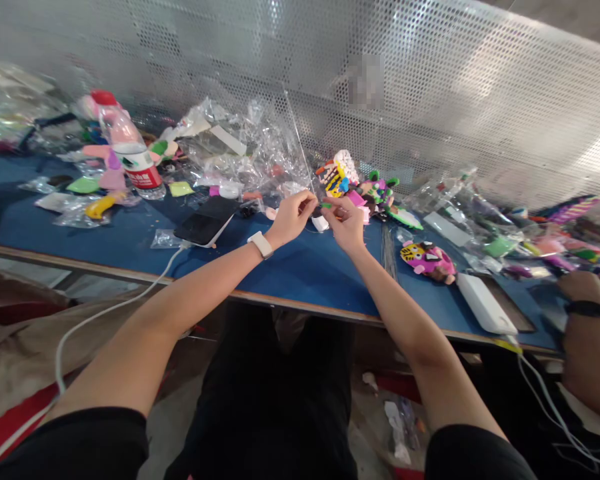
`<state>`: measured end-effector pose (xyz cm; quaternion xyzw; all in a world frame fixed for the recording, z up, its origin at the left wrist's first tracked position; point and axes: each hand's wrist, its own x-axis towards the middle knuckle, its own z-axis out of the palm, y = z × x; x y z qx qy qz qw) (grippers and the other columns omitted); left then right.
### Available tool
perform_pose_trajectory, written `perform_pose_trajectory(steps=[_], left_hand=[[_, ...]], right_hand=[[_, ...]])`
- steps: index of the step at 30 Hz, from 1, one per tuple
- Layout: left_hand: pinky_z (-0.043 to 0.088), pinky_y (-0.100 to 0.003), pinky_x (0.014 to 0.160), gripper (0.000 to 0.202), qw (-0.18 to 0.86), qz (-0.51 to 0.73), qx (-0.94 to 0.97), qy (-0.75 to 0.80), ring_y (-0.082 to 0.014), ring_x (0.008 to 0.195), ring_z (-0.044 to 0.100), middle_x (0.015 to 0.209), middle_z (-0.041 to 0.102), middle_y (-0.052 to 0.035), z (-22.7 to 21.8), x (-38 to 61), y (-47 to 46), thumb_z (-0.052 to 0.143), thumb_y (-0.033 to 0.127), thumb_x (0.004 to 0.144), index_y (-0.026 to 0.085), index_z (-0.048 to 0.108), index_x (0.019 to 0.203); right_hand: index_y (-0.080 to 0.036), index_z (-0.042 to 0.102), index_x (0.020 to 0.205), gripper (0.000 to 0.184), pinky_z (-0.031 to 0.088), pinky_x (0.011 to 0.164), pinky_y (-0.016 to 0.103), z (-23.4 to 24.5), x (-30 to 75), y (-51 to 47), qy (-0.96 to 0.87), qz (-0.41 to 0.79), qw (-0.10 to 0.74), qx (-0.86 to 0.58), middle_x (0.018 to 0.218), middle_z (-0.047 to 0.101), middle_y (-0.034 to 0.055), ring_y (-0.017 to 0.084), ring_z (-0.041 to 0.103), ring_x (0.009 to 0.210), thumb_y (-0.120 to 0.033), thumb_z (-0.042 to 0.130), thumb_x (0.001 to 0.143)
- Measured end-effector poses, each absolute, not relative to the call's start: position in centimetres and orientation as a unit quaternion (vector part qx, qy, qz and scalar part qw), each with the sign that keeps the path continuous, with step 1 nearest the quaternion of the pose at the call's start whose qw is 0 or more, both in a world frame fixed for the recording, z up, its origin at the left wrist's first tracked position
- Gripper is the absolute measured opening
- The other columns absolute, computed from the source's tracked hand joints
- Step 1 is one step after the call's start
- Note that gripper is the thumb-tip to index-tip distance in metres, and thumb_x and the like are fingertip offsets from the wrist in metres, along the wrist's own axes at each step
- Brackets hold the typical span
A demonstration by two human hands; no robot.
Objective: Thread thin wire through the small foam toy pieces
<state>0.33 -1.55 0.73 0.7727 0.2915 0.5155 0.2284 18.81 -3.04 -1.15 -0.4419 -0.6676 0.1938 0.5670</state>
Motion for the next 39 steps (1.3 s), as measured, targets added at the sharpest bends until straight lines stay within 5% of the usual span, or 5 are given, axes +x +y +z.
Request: perform_pose_trajectory(steps=[14, 25, 30, 33, 39], left_hand=[[0.041, -0.032, 0.066, 0.032, 0.252, 0.485, 0.785, 0.293, -0.0163, 0.067, 0.053, 0.07, 0.056, -0.0004, 0.4, 0.3, -0.7, 0.053, 0.038, 0.108, 0.022, 0.052, 0.08], [0.04, -0.031, 0.055, 0.036, 0.598, 0.391, 0.648, 0.264, -0.0124, 0.051, 0.038, 0.06, 0.032, 0.0041, 0.2, 1.0, 0.0, 0.05, 0.028, 0.105, 0.024, 0.04, 0.071], [0.039, -0.031, 0.061, 0.034, 0.337, 0.481, 0.768, 0.254, -0.0149, 0.062, 0.045, 0.069, 0.046, 0.0009, 1.4, 0.4, -1.1, 0.055, 0.039, 0.108, 0.023, 0.048, 0.078], [0.042, -0.032, 0.067, 0.031, 0.188, 0.514, 0.8, 0.245, -0.0164, 0.068, 0.051, 0.075, 0.055, -0.0007, 1.9, 0.1, -1.7, 0.048, 0.042, 0.112, 0.023, 0.053, 0.088], [0.047, -0.032, 0.075, 0.025, 0.082, 0.525, 0.811, 0.244, -0.017, 0.075, 0.058, 0.084, 0.064, -0.0035, 1.5, -0.2, -1.7, 0.044, 0.034, 0.113, 0.023, 0.053, 0.092]], right_hand=[[-0.03, 0.087, 0.101, 0.017, 0.055, 0.074, 0.037, -0.4, 18.7, -3.8, -0.718, 0.028, 0.533, -0.446, 0.084, 0.055, 0.0031, 0.02, 0.057, 0.08, -0.029, 0.07, 0.099], [-0.029, 0.085, 0.101, 0.023, 0.053, 0.075, 0.039, -0.6, 20.1, -2.9, -0.795, -0.016, 0.485, -0.364, 0.088, 0.055, 0.0055, 0.021, 0.054, 0.083, -0.031, 0.062, 0.106], [-0.027, 0.079, 0.098, 0.019, 0.055, 0.074, 0.037, -0.4, 19.4, -3.2, -0.749, 0.073, 0.557, -0.352, 0.09, 0.06, 0.0038, 0.019, 0.06, 0.082, -0.042, 0.069, 0.103], [-0.026, 0.074, 0.107, 0.034, 0.056, 0.071, 0.033, -0.4, 18.5, -3.4, -0.702, 0.22, 0.593, -0.328, 0.09, 0.066, 0.0024, 0.017, 0.064, 0.08, -0.058, 0.076, 0.095], [-0.022, 0.07, 0.092, 0.052, 0.055, 0.068, 0.031, 0.0, 17.9, -3.5, -0.68, 0.353, 0.555, -0.325, 0.071, 0.068, -0.0005, 0.014, 0.063, 0.066, -0.073, 0.079, 0.085]])
